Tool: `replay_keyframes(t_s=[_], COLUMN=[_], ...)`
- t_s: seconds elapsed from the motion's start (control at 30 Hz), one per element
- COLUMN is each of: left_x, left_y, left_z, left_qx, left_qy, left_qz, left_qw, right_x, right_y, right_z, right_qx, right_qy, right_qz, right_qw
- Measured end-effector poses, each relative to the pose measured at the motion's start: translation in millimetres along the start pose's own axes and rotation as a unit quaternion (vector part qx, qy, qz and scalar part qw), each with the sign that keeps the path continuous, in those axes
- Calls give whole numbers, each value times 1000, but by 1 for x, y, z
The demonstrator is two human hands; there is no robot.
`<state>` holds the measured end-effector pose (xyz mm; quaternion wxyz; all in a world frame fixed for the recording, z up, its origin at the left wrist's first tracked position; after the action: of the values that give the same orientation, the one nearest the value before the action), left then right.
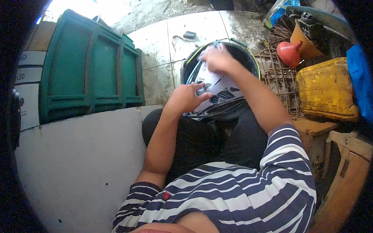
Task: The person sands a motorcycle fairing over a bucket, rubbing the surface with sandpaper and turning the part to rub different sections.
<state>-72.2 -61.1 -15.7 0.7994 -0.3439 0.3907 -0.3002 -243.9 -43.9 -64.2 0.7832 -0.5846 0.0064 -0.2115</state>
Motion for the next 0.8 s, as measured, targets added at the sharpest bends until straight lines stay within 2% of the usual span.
replay_keyframes(t_s=[0.03, 0.1, 0.13, 0.17, 0.23, 0.33, 0.37, 0.43, 0.5, 0.57, 0.6, 0.7, 0.73, 0.77, 0.8], left_x=[1, 3, 4, 5, 6, 3, 3, 2, 3, 0, 0, -1, -1, 1, 2], left_y=[1, 4, 7, 9, 14, 3, 0, 1, 6, 9, 10, 14, 14, 15, 15], left_z=[1, 0, -1, -1, -2, -2, -1, -3, -1, 0, 1, -3, -4, -4, -3], left_qx=[-1, -15, -27, -40, -19, 5, 15, 29, 31, 9, 25, 27, 27, 30, 36], left_qy=[2, 11, 18, 24, 11, 8, 8, 9, 11, 15, 17, 24, 25, 25, 24], left_qz=[0, -9, -18, -25, -38, 0, 22, 14, -2, -18, -12, -32, -29, -27, -25], left_qw=[1000, 1000, 999, 999, 999, 1000, 1000, 999, 999, 1000, 999, 999, 999, 999, 999], right_x=[20, 40, 29, 3, -37, -14, 6, 41, 27, -28, -37, -15, 4, 17, 22], right_y=[13, 12, 8, 2, -27, -20, -12, 5, 3, -15, -29, -18, -11, 5, 6], right_z=[-4, 11, 4, -4, -4, 7, 7, 14, 0, -10, -4, 6, 9, 4, 4], right_qx=[60, 95, 116, 88, -13, -51, 10, 69, 80, -5, -44, -79, -45, 29, 39], right_qy=[-56, -85, -61, 5, 79, 40, 6, -84, -61, 48, 55, 1, -30, -91, -105], right_qz=[-66, -87, -50, -83, -60, -15, 20, -85, -47, -129, -83, -34, -11, -125, -121], right_qw=[994, 988, 990, 993, 995, 998, 1000, 990, 994, 990, 994, 996, 998, 988, 986])
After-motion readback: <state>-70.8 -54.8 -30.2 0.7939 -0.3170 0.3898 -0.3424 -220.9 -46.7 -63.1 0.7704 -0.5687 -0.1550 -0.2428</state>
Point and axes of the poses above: each hand's wrist, its own z-axis away from the middle knuckle, its own y-axis out of the palm, x = y × z, the point moved 7 cm from there along -z, towards the middle knuckle, and after that the axes turned 5 degrees about -z, right-handed, at the moved point
